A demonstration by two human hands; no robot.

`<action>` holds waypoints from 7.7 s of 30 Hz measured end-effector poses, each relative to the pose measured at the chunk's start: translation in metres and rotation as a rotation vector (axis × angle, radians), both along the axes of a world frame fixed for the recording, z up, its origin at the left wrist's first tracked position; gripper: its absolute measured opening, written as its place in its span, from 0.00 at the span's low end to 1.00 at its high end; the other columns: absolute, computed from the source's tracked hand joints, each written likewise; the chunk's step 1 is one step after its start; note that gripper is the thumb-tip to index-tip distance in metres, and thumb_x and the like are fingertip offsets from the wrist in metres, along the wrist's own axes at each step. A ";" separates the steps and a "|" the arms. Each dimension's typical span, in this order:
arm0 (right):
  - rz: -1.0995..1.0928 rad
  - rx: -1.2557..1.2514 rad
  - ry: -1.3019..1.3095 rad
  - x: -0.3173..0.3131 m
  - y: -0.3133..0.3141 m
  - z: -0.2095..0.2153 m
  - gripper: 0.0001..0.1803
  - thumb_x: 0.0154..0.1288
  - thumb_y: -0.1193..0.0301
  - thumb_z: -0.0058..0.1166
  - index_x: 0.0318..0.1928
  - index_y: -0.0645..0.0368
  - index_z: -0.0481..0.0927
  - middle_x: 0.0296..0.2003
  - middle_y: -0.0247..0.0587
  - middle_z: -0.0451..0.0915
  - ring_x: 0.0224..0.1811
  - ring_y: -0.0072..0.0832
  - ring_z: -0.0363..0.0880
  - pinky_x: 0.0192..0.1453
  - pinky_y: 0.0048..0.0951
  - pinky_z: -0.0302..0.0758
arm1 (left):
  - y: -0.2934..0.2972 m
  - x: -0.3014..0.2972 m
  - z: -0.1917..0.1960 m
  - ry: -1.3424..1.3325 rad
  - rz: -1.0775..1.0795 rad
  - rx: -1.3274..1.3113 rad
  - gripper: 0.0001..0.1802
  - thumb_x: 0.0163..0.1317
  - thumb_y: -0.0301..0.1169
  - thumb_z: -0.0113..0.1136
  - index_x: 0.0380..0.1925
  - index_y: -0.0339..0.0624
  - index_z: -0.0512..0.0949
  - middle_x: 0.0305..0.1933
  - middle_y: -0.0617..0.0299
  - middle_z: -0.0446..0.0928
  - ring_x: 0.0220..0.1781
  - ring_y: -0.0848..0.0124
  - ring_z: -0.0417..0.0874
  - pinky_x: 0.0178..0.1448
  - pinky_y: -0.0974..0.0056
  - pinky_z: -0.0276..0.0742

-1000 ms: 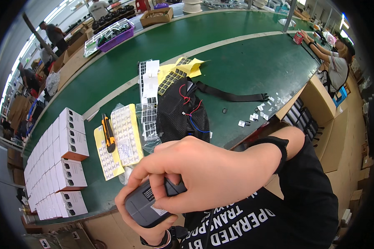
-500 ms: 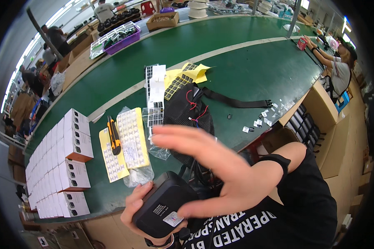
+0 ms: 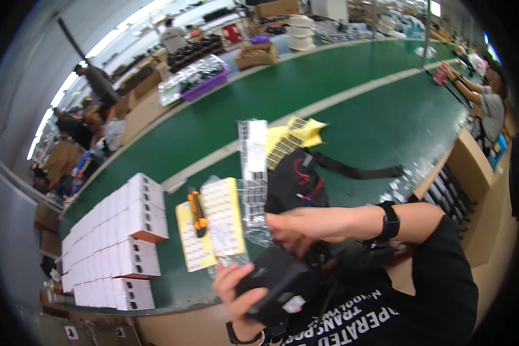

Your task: The person is assembling, inspecting, and packaging electronic devices (possibly walkie-talkies or speakers) into boxes on a factory assembly line.

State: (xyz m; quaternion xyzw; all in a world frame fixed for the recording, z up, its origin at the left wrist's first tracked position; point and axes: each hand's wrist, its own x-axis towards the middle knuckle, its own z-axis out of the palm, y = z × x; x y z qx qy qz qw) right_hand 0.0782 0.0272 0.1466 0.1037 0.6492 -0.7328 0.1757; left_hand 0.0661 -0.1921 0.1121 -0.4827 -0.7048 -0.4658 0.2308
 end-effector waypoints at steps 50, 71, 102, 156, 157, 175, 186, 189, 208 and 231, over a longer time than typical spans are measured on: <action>0.205 0.706 1.385 -0.077 0.022 0.027 0.19 0.56 0.73 0.55 0.49 0.59 0.72 0.51 0.47 0.71 0.53 0.44 0.70 0.55 0.39 0.70 | -0.047 -0.098 0.060 -0.486 0.278 -0.149 0.47 0.35 0.27 0.74 0.58 0.39 0.59 0.55 0.53 0.64 0.56 0.64 0.70 0.58 0.60 0.68; 0.739 0.794 1.075 -0.034 -0.020 -0.010 0.35 0.57 0.61 0.54 0.59 0.71 0.59 0.46 0.57 0.72 0.45 0.46 0.76 0.43 0.36 0.77 | -0.030 -0.035 0.001 -0.771 0.034 -0.306 0.46 0.38 0.32 0.75 0.60 0.40 0.64 0.55 0.50 0.70 0.56 0.65 0.73 0.60 0.63 0.68; 0.403 1.055 1.126 -0.041 -0.034 -0.033 0.30 0.63 0.57 0.50 0.58 0.65 0.65 0.47 0.47 0.73 0.47 0.38 0.75 0.40 0.32 0.77 | -0.032 -0.065 -0.012 -0.871 -0.108 -0.143 0.46 0.44 0.32 0.73 0.64 0.41 0.60 0.59 0.58 0.67 0.59 0.71 0.67 0.61 0.68 0.65; -0.170 0.224 0.373 -0.091 0.003 -0.080 0.04 0.55 0.75 0.47 0.27 0.60 0.74 0.23 0.29 0.71 0.25 0.17 0.66 0.27 0.22 0.62 | -0.080 -0.071 0.000 -1.145 0.125 -0.553 0.33 0.55 0.47 0.60 0.62 0.59 0.65 0.46 0.56 0.79 0.43 0.74 0.78 0.50 0.68 0.72; -0.170 0.127 0.294 -0.096 -0.001 -0.079 0.04 0.56 0.74 0.47 0.29 0.60 0.75 0.24 0.29 0.71 0.26 0.18 0.67 0.28 0.22 0.65 | -0.090 -0.071 -0.001 -1.233 0.174 -0.563 0.32 0.56 0.43 0.61 0.62 0.56 0.66 0.47 0.61 0.78 0.43 0.78 0.76 0.50 0.71 0.71; -0.138 0.253 0.339 -0.102 -0.001 -0.079 0.14 0.62 0.63 0.54 0.38 0.62 0.73 0.33 0.41 0.73 0.37 0.28 0.72 0.41 0.30 0.71 | -0.196 -0.055 -0.029 -0.910 0.248 0.315 0.64 0.22 0.46 0.82 0.62 0.36 0.57 0.61 0.56 0.63 0.58 0.65 0.69 0.58 0.60 0.68; -0.126 0.427 1.300 -0.038 -0.018 -0.005 0.43 0.48 0.63 0.67 0.61 0.62 0.57 0.60 0.53 0.59 0.62 0.46 0.59 0.65 0.39 0.57 | -0.091 -0.080 -0.029 -0.779 0.047 0.618 0.54 0.43 0.60 0.66 0.64 0.41 0.55 0.68 0.60 0.55 0.66 0.62 0.61 0.68 0.56 0.57; 0.002 0.134 1.026 -0.047 -0.033 -0.017 0.56 0.45 0.60 0.69 0.67 0.64 0.45 0.63 0.53 0.56 0.68 0.43 0.53 0.69 0.37 0.51 | -0.016 -0.079 0.016 -0.953 -0.154 0.981 0.44 0.58 0.64 0.43 0.66 0.49 0.51 0.68 0.61 0.54 0.68 0.62 0.57 0.69 0.52 0.55; -0.537 1.546 0.728 -0.229 0.270 0.015 0.38 0.39 0.43 0.63 0.40 0.65 0.78 0.41 0.58 0.75 0.49 0.51 0.69 0.54 0.41 0.69 | -0.029 -0.103 -0.040 -1.067 0.197 -0.155 0.26 0.58 0.25 0.57 0.57 0.33 0.65 0.57 0.51 0.68 0.60 0.66 0.67 0.61 0.63 0.63; -0.215 -0.329 0.666 -0.166 0.211 0.004 0.24 0.64 0.60 0.51 0.55 0.62 0.70 0.49 0.36 0.76 0.50 0.25 0.76 0.57 0.31 0.72 | 0.040 -0.081 0.047 -0.391 0.254 0.119 0.14 0.56 0.19 0.53 0.44 0.33 0.74 0.41 0.57 0.74 0.39 0.70 0.74 0.44 0.68 0.69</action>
